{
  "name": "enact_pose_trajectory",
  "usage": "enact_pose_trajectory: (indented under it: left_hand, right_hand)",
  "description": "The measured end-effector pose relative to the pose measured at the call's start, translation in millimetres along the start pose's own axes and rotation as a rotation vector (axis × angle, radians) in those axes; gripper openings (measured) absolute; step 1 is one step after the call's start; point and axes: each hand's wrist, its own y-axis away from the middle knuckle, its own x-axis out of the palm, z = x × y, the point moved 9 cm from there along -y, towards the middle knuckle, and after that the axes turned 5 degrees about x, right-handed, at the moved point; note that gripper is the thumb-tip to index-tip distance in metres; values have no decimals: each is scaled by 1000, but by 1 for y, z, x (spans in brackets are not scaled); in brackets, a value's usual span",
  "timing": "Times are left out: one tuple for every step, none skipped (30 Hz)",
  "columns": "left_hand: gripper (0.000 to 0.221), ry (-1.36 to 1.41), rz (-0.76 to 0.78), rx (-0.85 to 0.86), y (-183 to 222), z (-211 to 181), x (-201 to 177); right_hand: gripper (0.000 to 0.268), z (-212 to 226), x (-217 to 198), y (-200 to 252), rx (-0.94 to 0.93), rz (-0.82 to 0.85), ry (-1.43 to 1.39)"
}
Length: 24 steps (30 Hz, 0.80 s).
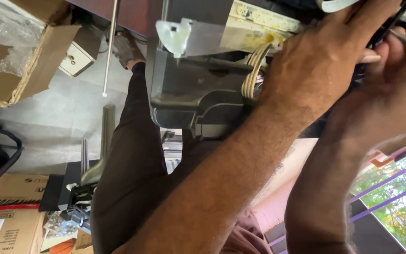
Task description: The person works on the internal components of a printer, disconnecting and reconnecting ribbon cables and other internal parts by hand and using a screwdriver.
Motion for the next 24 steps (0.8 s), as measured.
enact_pose_trajectory:
  left_hand:
    - [69, -7, -1, 2, -3, 1, -3]
    - [69, -15, -1, 5, -5, 1, -7]
    - [64, -33, 0, 0, -5, 0, -9]
    - [62, -41, 4, -9, -4, 0, -13]
    - [59, -38, 9, -10, -5, -2, -14]
    - [59, -26, 16, -15, -4, -3, -17]
    - [57, -13, 23, -21, -6, -4, -18]
    - [56, 0, 29, -26, -8, -5, -21]
    - [53, 14, 41, -32, -10, -6, -22]
    - [51, 21, 47, -36, -12, -7, -24]
    - [49, 29, 54, -40, -13, -8, -26]
    - [46, 31, 55, -42, -12, -9, -28]
    - [46, 28, 52, -36, -13, -10, -30]
    - [46, 24, 49, -30, -13, -11, -31]
    - [47, 14, 42, -19, -13, -11, -32]
    - [48, 9, 38, -15, -13, -11, -32]
    - [49, 4, 34, -11, -12, -11, -32]
    - [49, 3, 34, -13, -11, -12, -32]
    - [49, 1, 38, -18, -11, -11, -32]
    - [49, -2, 40, -22, -10, -11, -31]
    - [49, -5, 48, -26, -10, -11, -31]
    - [50, -6, 56, -27, -10, -11, -31]
    - [50, -9, 62, -27, -12, -12, -31]
    - [51, -9, 68, -24, -14, -13, -31]
  right_hand:
    - [30, 9, 11, 9, -76, -43, 101]
    - [28, 21, 18, 19, -132, -98, 214]
    - [27, 32, 22, 27, -182, -156, 331]
    - [22, 41, 42, 31, -290, -21, 328]
    - [18, 50, 57, 36, -405, 110, 331]
    - [15, 56, 63, 39, -465, 181, 343]
    - [12, 58, 70, 43, -520, 257, 347]
    - [10, 59, 69, 43, -523, 270, 361]
    - [7, 60, 71, 45, -552, 279, 388]
    - [5, 61, 73, 46, -582, 288, 414]
    - [3, 62, 77, 48, -642, 291, 455]
    - [4, 63, 81, 50, -690, 300, 512]
    - [6, 65, 86, 53, -742, 308, 567]
    - [9, 67, 91, 55, -781, 322, 637]
    - [13, 68, 94, 57, -802, 316, 697]
    - [16, 69, 97, 59, -823, 309, 757]
    - [20, 69, 98, 60, -827, 280, 806]
    - [24, 70, 99, 60, -830, 251, 854]
    - [24, 71, 103, 61, -869, 262, 878]
    - [25, 72, 107, 62, -909, 273, 902]
    - [25, 73, 110, 63, -949, 282, 927]
    - [26, 74, 110, 64, -923, 284, 934]
    - [27, 75, 111, 66, -899, 286, 938]
    - [28, 75, 112, 66, -875, 289, 942]
